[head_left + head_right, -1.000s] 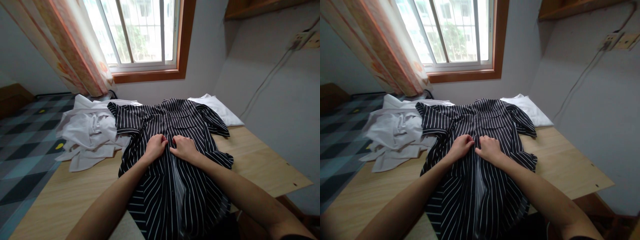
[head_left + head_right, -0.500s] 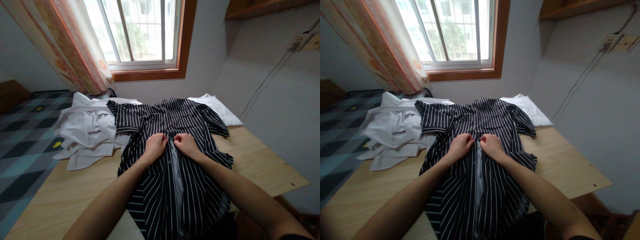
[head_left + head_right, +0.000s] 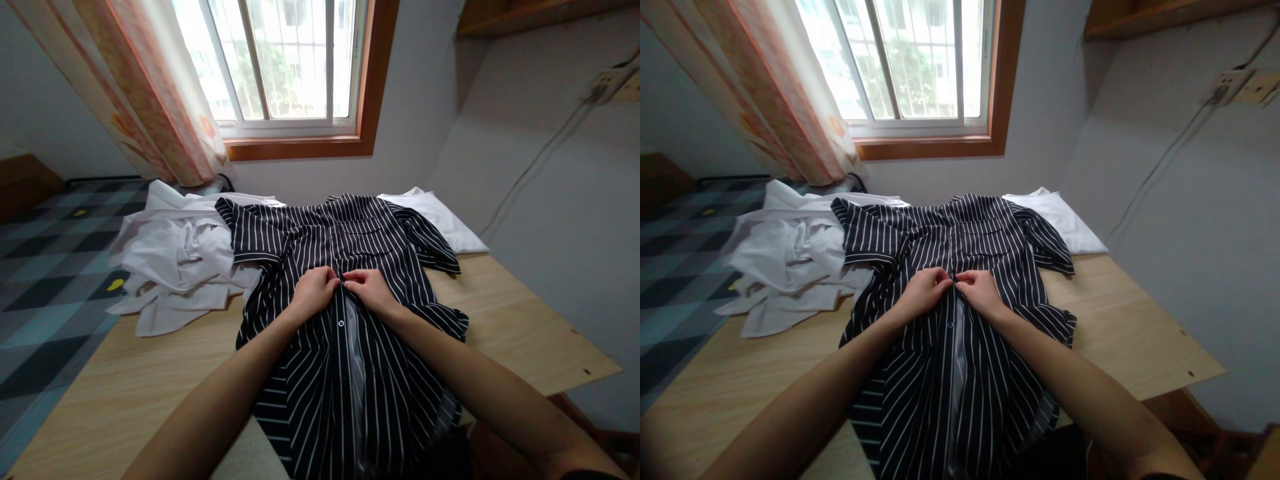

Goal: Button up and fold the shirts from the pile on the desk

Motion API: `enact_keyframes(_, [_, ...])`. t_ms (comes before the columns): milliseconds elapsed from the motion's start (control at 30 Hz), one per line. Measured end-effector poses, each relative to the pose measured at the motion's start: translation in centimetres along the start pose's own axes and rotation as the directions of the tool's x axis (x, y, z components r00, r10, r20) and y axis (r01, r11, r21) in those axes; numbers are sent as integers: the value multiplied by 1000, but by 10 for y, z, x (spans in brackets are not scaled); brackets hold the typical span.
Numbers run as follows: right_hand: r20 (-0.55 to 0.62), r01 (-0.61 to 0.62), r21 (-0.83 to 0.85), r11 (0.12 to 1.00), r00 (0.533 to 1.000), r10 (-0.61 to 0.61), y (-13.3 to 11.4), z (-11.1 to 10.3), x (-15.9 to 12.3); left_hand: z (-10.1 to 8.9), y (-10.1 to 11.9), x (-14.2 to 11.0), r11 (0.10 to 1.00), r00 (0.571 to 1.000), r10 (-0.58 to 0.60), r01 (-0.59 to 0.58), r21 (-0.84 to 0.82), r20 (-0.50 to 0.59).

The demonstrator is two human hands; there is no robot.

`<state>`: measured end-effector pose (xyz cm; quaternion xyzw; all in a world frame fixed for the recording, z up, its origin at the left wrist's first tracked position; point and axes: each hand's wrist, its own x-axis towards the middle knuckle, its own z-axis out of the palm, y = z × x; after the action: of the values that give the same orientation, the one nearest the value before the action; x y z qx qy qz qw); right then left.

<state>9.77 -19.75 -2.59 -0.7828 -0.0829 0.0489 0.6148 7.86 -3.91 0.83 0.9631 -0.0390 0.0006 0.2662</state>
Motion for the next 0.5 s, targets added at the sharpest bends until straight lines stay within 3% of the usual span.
enact_keyframes(333, [28,-130,225,966,991,127,-3,-1,0,2,-5,5,993,999,-22,25,-113,36])
enact_keyframes(500, [50,-135,244,960,991,127,-1,-2,1,1,-5,6,977,997,-50,62,-206,61])
